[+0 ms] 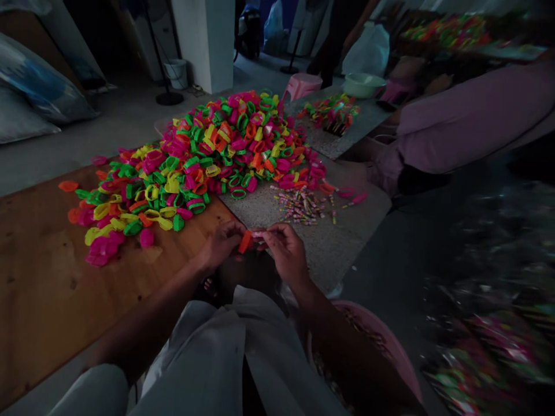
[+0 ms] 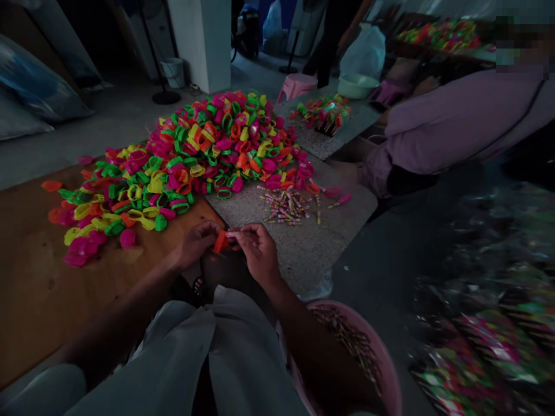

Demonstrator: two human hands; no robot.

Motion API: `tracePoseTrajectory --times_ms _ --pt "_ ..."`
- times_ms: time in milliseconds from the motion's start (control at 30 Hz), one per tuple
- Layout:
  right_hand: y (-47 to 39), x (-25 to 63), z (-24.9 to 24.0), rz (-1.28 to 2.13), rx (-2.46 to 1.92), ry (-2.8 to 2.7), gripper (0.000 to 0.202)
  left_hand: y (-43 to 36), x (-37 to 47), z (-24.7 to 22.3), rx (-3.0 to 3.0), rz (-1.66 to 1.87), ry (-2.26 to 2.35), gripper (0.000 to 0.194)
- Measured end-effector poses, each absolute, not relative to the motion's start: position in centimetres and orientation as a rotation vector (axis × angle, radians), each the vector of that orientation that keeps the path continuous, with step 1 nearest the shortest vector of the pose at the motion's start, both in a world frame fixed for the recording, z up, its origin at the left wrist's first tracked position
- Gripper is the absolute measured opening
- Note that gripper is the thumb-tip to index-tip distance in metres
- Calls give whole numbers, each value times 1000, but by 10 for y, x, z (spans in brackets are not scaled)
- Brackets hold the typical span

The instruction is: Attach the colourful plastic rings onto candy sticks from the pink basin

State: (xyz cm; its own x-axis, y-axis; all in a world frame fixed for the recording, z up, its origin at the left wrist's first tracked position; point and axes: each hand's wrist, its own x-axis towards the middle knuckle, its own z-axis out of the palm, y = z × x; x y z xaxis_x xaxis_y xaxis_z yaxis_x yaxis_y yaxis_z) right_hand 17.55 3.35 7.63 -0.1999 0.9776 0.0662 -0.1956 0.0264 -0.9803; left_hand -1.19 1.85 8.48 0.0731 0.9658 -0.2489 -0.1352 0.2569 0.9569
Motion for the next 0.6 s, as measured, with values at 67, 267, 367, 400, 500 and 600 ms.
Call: tracePoseTrajectory --times_ms 67,267,367,400,500,600 --pt "33 175 77 1395 -925 -1234 37 19 -13 87 915 1064 1149 21" --pt "34 175 79 1404 -911 -1243 36 11 -14 92 1066 1062 1097 42" --pt "36 175 84 1368 -909 -1236 34 8 -16 90 1242 1053 1168 42" --pt "36 175 86 1358 -911 -1240 34 7 -18 89 1308 1049 1175 40" --pt "36 176 89 1347 -917 -1287 33 7 -22 86 1474 1016 1167 37" --pt "34 176 88 1354 -903 -1333 31 8 -26 85 1553 991 1148 36"
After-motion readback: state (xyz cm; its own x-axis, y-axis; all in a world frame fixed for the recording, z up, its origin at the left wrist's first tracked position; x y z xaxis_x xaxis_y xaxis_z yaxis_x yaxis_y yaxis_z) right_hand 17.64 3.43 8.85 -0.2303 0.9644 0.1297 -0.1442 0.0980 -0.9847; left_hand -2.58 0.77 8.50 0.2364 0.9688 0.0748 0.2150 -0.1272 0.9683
